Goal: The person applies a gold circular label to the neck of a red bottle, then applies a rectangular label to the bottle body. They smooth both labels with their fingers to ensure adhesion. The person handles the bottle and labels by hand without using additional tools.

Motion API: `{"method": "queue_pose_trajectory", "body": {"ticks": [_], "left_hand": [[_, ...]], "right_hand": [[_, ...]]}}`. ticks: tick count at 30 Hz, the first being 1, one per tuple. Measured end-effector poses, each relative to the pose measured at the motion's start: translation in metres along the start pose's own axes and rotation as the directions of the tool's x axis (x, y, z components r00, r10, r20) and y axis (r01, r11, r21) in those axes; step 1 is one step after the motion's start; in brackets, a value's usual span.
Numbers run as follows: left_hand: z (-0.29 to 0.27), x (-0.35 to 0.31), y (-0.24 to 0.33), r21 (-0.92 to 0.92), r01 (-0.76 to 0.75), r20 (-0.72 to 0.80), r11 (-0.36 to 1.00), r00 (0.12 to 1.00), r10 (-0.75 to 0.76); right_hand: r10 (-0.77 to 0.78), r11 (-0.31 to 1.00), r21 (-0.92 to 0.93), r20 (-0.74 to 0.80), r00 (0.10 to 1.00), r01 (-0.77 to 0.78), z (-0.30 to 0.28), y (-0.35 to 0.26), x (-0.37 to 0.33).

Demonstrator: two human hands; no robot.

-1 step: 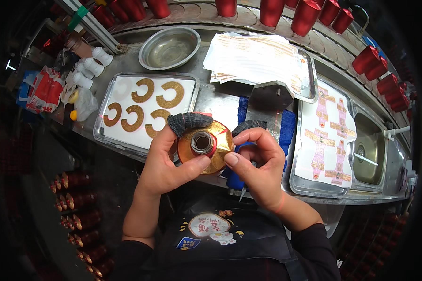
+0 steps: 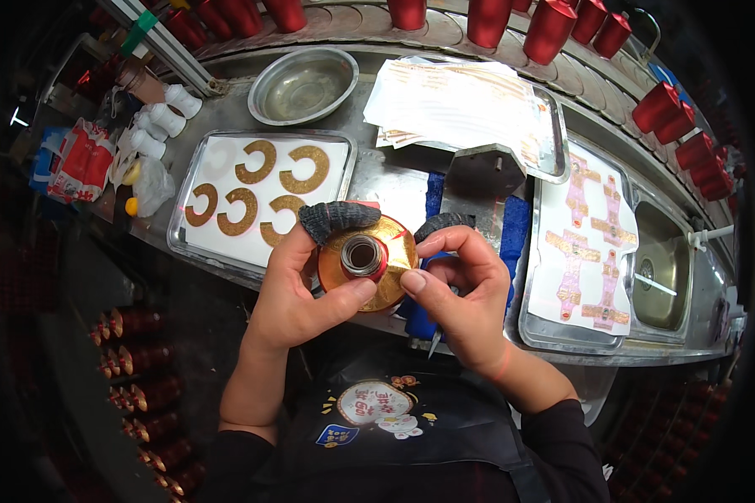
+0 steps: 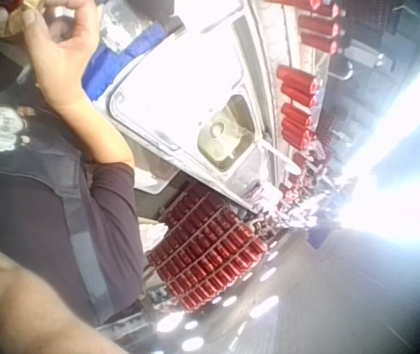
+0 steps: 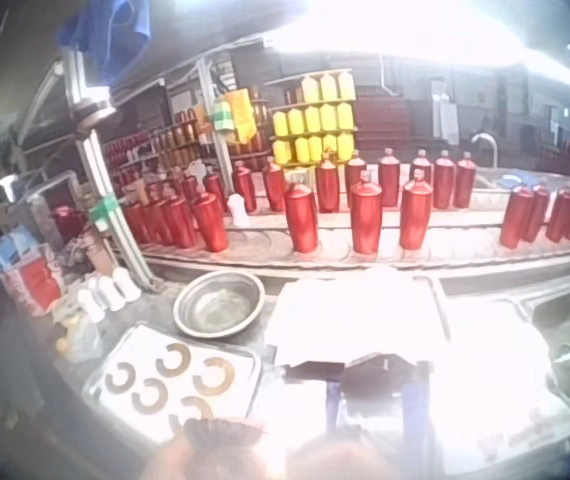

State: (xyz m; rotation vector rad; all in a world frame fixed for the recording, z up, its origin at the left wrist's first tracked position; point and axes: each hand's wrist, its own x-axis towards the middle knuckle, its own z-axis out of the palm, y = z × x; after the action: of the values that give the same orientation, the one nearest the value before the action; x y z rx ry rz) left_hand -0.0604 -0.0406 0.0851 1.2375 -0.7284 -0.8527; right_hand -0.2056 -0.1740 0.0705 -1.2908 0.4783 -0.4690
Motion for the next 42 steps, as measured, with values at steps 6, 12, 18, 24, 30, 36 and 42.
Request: {"method": "queue_pose_trajectory", "body": {"ticks": [6, 12, 18, 24, 30, 36, 42], "left_hand": [[0.008, -0.004, -0.001, 0.11, 0.06, -0.095, 0.992, 0.994, -0.05], [0.014, -0.006, -0.004, 0.182, 0.019, -0.114, 0.983, 0.994, 0.002], [0.022, -0.01, -0.013, 0.224, -0.074, -0.151, 0.972, 0.982, 0.11], [0.02, -0.012, -0.012, 0.119, -0.084, -0.09, 0.989, 0.991, 0.095], [0.013, -0.015, -0.017, -0.017, -0.107, -0.067, 0.994, 0.992, 0.106], [0.005, -0.015, -0.028, -0.077, -0.131, -0.086, 0.988, 0.988, 0.124], [0.006, -0.016, -0.031, -0.062, -0.147, -0.08, 0.987, 0.987, 0.142]], "right_hand": [[0.041, 0.994, 0.104, 0.007, 0.999, -0.042, -0.002, 0.002, 0.005], [0.062, 0.976, 0.208, 0.0, 0.998, -0.06, 0.0, 0.003, 0.011], [0.105, 0.913, 0.385, 0.105, 0.989, -0.137, -0.001, -0.001, 0.012], [0.093, 0.992, 0.065, 0.167, 0.982, -0.105, -0.006, 0.003, 0.007], [0.089, 0.992, 0.078, 0.18, 0.98, -0.104, -0.005, 0.006, 0.012], [0.014, 0.997, -0.077, 0.164, 0.986, -0.002, -0.004, 0.002, 0.015], [0.093, 0.987, 0.111, 0.173, 0.981, -0.113, -0.004, 0.006, 0.021]]}}
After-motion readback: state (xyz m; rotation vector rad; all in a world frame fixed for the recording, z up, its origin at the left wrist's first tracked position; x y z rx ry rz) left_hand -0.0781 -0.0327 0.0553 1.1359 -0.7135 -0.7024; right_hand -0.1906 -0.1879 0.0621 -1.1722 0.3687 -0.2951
